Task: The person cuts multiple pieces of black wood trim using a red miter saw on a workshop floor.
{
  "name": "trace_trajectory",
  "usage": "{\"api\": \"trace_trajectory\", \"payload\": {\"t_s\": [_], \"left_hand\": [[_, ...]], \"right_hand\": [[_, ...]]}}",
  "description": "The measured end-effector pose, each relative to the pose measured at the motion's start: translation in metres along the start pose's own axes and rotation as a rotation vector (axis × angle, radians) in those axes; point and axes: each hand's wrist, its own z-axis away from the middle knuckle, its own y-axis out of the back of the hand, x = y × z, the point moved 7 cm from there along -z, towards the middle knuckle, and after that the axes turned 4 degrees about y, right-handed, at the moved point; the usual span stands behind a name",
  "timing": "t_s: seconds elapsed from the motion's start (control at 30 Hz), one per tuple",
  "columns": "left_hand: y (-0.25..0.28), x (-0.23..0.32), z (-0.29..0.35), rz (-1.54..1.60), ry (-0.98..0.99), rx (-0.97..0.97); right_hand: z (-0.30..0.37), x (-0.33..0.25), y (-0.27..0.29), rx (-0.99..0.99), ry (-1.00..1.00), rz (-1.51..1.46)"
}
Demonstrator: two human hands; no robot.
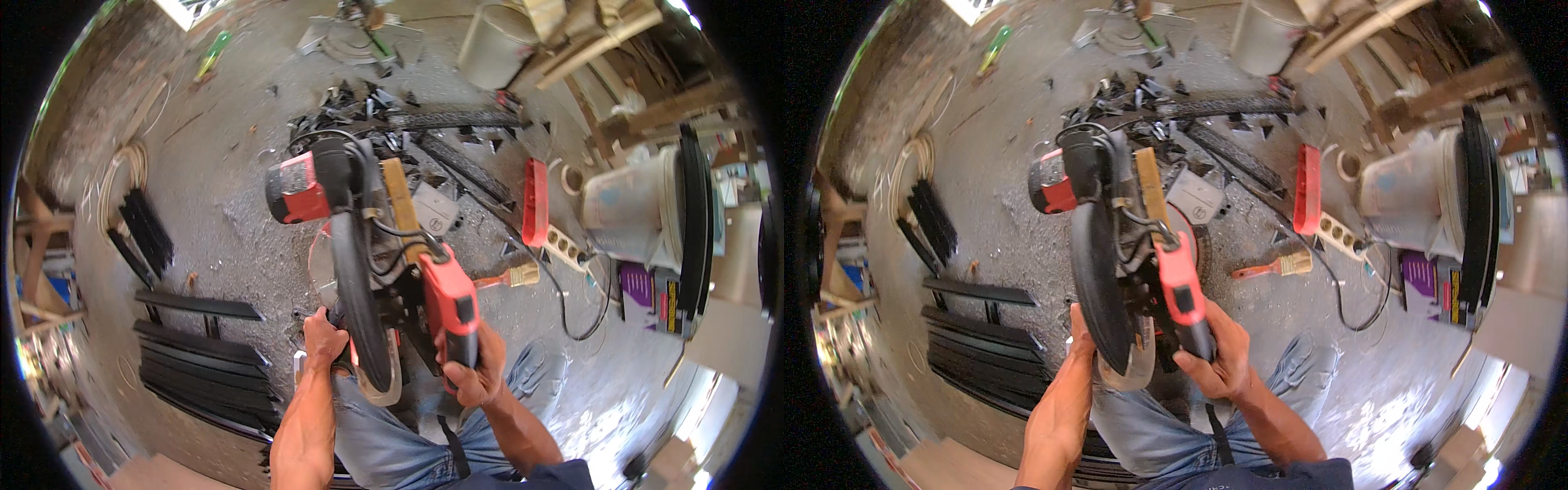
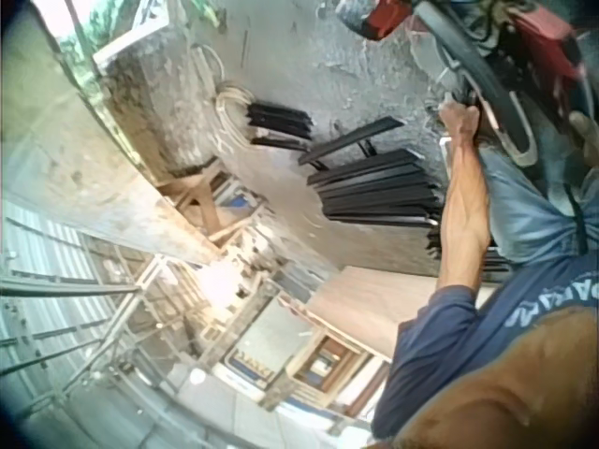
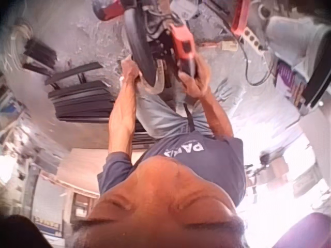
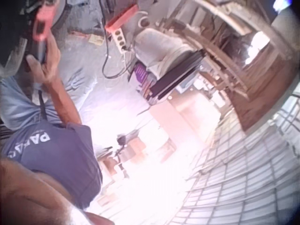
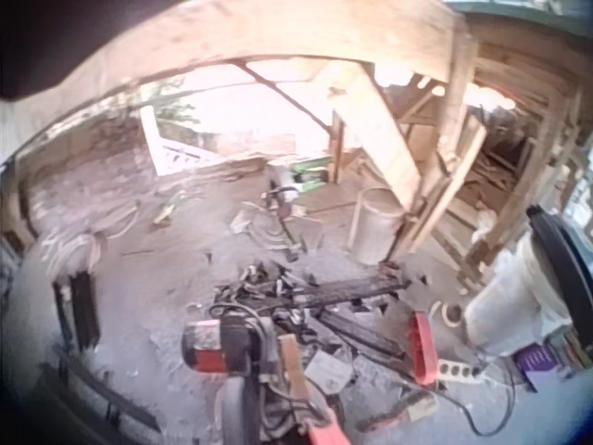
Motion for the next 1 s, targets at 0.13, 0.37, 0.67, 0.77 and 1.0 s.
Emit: {"api": "trace_trajectory", "payload": {"t_s": [0.13, 0.37, 0.67, 0.77, 1.0], "left_hand": [[0.003, 0.006, 0.004, -0.041, -0.010, 0.046], [0.003, 0.007, 0.006, -0.074, 0.077, 0.014], [0.007, 0.009, 0.008, -0.041, 0.066, 0.066], [0.005, 0.008, 0.007, -0.057, 0.059, 0.067], [0.005, 0.009, 0.007, -0.053, 0.055, 0.068]], "right_hand": [[0.030, 0.027, 0.000, -0.008, 0.070, 0.035], [0.067, 0.069, 0.003, 0.162, 0.038, -0.121], [0.101, 0.105, 0.012, 0.041, -0.153, -0.231], [0.097, 0.103, 0.011, 0.052, -0.143, -0.221], [0.099, 0.101, 0.010, 0.060, -0.146, -0.221]]}}
